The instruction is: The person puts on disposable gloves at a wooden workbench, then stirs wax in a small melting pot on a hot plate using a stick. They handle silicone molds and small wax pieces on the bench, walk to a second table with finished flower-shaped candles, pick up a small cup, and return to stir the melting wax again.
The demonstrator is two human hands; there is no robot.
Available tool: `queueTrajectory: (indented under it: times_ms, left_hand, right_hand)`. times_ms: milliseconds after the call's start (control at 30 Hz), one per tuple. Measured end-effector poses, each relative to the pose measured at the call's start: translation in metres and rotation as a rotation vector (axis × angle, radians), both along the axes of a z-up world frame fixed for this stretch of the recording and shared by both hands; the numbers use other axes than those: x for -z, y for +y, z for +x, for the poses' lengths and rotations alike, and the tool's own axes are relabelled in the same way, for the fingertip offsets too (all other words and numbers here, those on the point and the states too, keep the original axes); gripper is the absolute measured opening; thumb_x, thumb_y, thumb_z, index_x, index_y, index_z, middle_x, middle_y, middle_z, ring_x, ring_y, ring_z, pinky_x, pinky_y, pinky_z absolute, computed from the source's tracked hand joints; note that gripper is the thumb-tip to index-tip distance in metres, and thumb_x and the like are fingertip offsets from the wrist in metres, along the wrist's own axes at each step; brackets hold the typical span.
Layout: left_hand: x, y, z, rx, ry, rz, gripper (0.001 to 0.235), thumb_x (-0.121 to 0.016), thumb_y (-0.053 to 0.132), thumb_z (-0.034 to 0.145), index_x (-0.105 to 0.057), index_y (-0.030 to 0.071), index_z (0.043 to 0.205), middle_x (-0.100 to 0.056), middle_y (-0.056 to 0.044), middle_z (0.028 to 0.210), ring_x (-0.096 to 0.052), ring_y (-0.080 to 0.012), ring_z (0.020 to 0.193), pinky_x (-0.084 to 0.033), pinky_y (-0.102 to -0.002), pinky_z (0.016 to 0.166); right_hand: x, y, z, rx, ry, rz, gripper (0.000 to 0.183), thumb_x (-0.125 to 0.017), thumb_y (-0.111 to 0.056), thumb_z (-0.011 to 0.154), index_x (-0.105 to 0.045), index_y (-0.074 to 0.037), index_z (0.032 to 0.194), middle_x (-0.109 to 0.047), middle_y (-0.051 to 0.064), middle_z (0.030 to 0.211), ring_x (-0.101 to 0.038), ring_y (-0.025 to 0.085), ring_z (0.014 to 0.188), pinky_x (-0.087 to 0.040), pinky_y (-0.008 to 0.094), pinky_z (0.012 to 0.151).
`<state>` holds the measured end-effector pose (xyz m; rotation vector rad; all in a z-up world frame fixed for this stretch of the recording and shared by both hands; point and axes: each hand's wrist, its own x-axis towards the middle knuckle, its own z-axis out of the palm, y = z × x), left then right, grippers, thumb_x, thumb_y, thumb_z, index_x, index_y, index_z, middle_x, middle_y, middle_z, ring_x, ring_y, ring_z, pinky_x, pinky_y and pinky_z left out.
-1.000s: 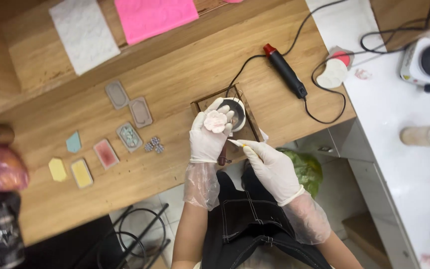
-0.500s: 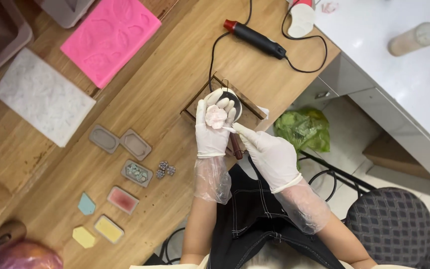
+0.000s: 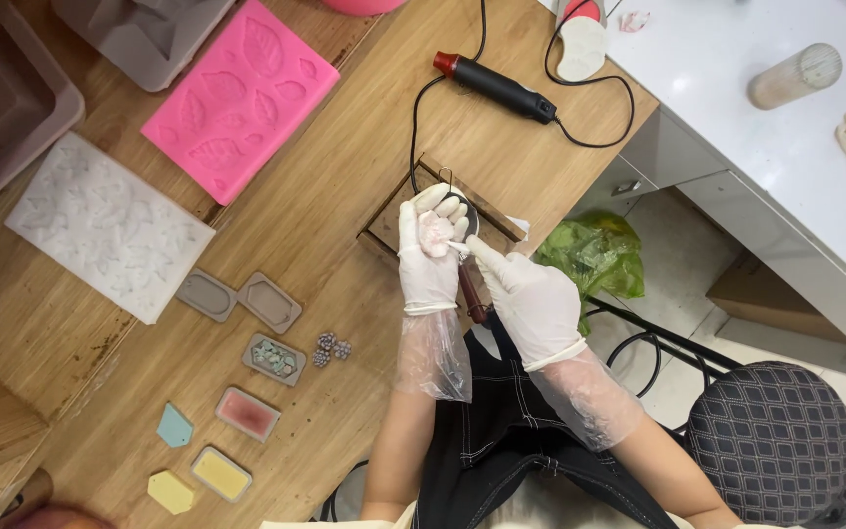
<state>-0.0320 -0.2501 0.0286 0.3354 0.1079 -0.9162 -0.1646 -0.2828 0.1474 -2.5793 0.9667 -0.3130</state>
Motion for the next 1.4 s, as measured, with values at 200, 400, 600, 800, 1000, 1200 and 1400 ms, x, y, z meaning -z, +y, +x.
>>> queueTrajectory:
  times_ms: [200,400,600,800,1000,1200,1400]
  left_hand:
    - [-0.005,-0.003,0.001,-0.011,0.042,0.278,0.054,-0.042,0.044,0.113,-0.063,-0.002,0.129,-0.069,-0.014,0.115,-0.066,-0.0224,0.099,-0.054,-0.034,0.086]
    - [-0.024,-0.006,0.001,-0.077,0.121,0.508,0.055,-0.046,0.044,0.106,-0.058,-0.004,0.129,-0.069,-0.018,0.119,-0.067,-0.0281,0.109,-0.054,-0.041,0.098]
    - [-0.017,-0.006,0.003,-0.115,0.102,0.47,0.059,-0.048,0.046,0.105,-0.058,-0.006,0.13,-0.064,-0.022,0.124,-0.064,-0.0305,0.112,-0.053,-0.042,0.1]
    - [-0.004,-0.008,0.005,-0.091,0.076,0.496,0.064,-0.047,0.048,0.107,-0.059,-0.009,0.131,-0.063,-0.023,0.127,-0.062,-0.031,0.116,-0.05,-0.043,0.103]
    - [-0.02,-0.007,0.003,-0.08,0.019,0.547,0.064,-0.049,0.048,0.103,-0.056,-0.008,0.134,-0.06,-0.025,0.133,-0.061,-0.0329,0.123,-0.049,-0.044,0.109]
    - [-0.023,0.004,0.005,-0.007,-0.091,0.604,0.059,-0.067,0.034,0.099,-0.052,-0.006,0.14,-0.057,-0.025,0.134,-0.058,-0.0312,0.121,-0.047,-0.046,0.107]
    - [-0.015,0.013,-0.001,0.012,-0.135,0.629,0.059,-0.066,0.032,0.097,-0.049,-0.003,0.14,-0.06,-0.022,0.133,-0.062,-0.03,0.122,-0.051,-0.043,0.107]
  right_hand:
    - [0.002,-0.01,0.0,-0.088,-0.062,-0.029,0.037,-0.067,-0.024,0.095,-0.072,-0.028,0.131,-0.058,0.006,0.072,-0.06,0.028,0.058,-0.048,0.04,0.053]
    - [0.01,-0.013,0.007,-0.113,-0.049,-0.037,0.036,-0.068,-0.026,0.095,-0.072,-0.028,0.13,-0.056,0.005,0.07,-0.059,0.027,0.056,-0.047,0.04,0.052]
    - [0.02,-0.017,0.006,-0.051,-0.065,-0.03,0.037,-0.067,-0.028,0.095,-0.072,-0.027,0.131,-0.058,0.005,0.072,-0.06,0.027,0.057,-0.047,0.039,0.054]
    - [0.004,-0.022,0.008,-0.109,-0.069,0.053,0.039,-0.067,-0.028,0.092,-0.071,-0.026,0.131,-0.059,0.006,0.07,-0.061,0.028,0.057,-0.048,0.04,0.053]
    - [0.026,-0.025,0.009,-0.061,-0.041,0.06,0.038,-0.067,-0.029,0.094,-0.071,-0.026,0.131,-0.062,0.006,0.073,-0.063,0.03,0.06,-0.05,0.041,0.055]
    - [0.021,-0.022,0.01,-0.08,-0.042,0.052,0.037,-0.066,-0.029,0.094,-0.071,-0.027,0.131,-0.062,0.006,0.072,-0.063,0.029,0.058,-0.051,0.04,0.054]
    - [0.037,-0.028,0.012,-0.079,0.037,0.006,0.033,-0.065,-0.029,0.097,-0.072,-0.029,0.128,-0.063,0.006,0.07,-0.063,0.029,0.055,-0.051,0.04,0.052]
